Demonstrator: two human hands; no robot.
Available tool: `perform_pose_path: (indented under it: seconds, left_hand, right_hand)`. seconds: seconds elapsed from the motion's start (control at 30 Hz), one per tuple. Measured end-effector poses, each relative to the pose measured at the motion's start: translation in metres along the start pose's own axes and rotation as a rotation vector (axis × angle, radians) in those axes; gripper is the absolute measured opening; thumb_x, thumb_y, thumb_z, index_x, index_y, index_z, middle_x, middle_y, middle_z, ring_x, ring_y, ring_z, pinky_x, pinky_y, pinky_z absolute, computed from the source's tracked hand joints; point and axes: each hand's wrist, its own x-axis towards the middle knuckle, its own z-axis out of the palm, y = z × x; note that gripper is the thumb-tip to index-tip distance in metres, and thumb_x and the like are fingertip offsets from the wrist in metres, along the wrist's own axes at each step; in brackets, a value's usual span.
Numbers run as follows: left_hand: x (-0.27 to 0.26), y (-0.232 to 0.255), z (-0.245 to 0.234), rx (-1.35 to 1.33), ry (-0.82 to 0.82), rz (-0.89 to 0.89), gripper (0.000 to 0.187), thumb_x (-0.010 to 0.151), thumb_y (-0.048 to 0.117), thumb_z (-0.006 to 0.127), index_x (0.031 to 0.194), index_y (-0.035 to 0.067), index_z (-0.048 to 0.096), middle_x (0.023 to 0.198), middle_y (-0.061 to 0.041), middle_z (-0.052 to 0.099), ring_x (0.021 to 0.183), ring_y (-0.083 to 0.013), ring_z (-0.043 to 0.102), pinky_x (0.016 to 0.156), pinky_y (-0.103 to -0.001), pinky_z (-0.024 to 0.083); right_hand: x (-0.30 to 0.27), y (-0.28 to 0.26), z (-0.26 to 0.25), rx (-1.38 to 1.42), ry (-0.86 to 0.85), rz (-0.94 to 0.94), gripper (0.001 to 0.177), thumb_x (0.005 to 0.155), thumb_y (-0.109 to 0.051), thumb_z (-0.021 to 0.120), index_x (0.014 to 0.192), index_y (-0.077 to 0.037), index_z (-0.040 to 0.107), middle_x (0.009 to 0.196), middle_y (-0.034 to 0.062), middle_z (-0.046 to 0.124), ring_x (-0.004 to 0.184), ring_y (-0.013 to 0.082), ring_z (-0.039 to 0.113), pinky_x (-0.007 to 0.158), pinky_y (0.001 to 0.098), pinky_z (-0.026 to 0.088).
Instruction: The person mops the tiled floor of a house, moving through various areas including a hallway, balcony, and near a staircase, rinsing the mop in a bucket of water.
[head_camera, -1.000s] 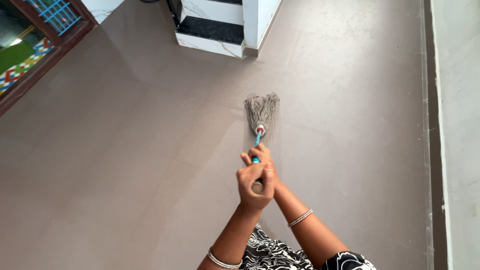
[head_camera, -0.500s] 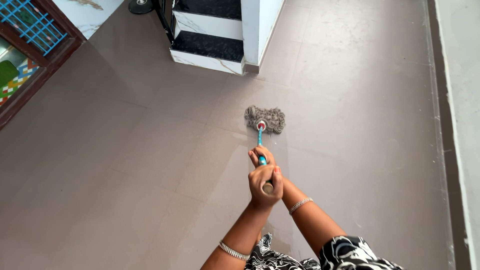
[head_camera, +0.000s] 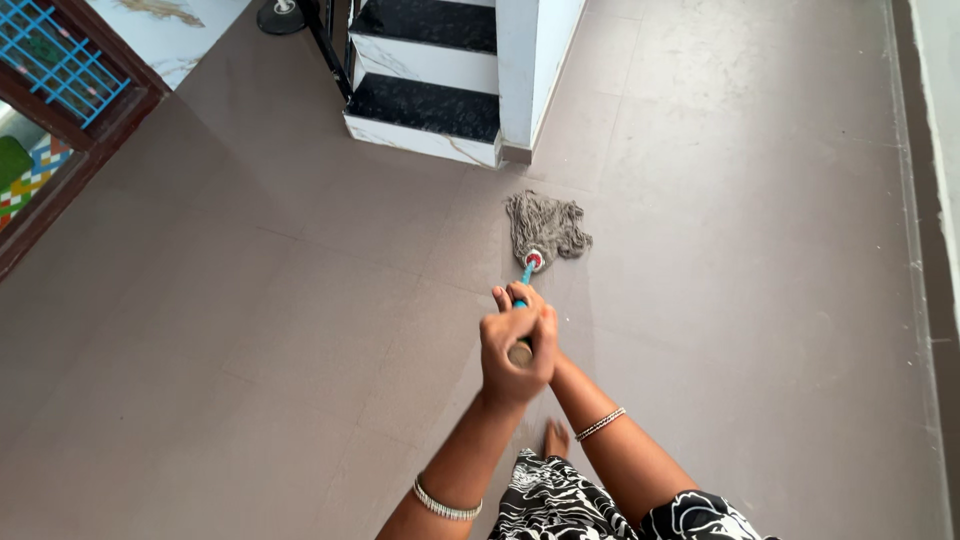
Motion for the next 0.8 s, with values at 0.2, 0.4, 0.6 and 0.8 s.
perform_pose_path:
  seconds: [0.2,0.4,0.6,0.8]
  left_hand:
    - [0.036,-0.08,0.019,0.014,0.06,0.103,0.031,0.092,0.001,0.06,0.066,-0.001,0.042,0.057,-0.012,0.042,0.048,-0.0251,0.042,0.051,-0.038,0.035]
    - [0.097,-0.204,0.04,0.014,0.02,0.095,0.025,0.095,0.002,0.055,0.071,-0.002,0.047,0.064,-0.013,0.048,0.056,-0.0269,0.051,0.057,-0.038,0.044]
    - [0.188,-0.253,0.042,0.1,0.078,0.008,0.023,0.093,0.01,0.053,0.072,0.0,0.058,0.058,-0.012,0.053,0.049,-0.0211,0.054,0.052,-0.033,0.042]
    - [0.281,-0.226,0.046,-0.25,0.161,-0.045,0.037,0.106,0.014,0.059,0.071,0.006,0.054,0.052,0.0,0.046,0.047,-0.0085,0.039,0.058,-0.033,0.047]
  right_hand:
    - [0.06,0.087,-0.012,-0.317,-0.246,0.098,0.038,0.094,-0.004,0.074,0.076,-0.001,0.041,0.07,0.0113,0.037,0.066,0.0266,0.037,0.062,0.0386,0.035]
    - [0.16,0.166,-0.016,-0.415,-0.449,0.071,0.035,0.089,-0.017,0.077,0.075,-0.003,0.049,0.075,0.0109,0.051,0.078,0.03,0.051,0.07,0.0412,0.044]
    - [0.254,0.189,0.002,-0.606,-0.589,0.149,0.033,0.09,-0.031,0.076,0.077,-0.006,0.057,0.081,0.0107,0.063,0.091,0.034,0.056,0.082,0.043,0.047]
    - [0.31,0.157,0.012,-0.412,-0.423,0.228,0.028,0.089,-0.021,0.072,0.078,-0.003,0.054,0.076,0.0102,0.06,0.083,0.0307,0.048,0.075,0.0397,0.044]
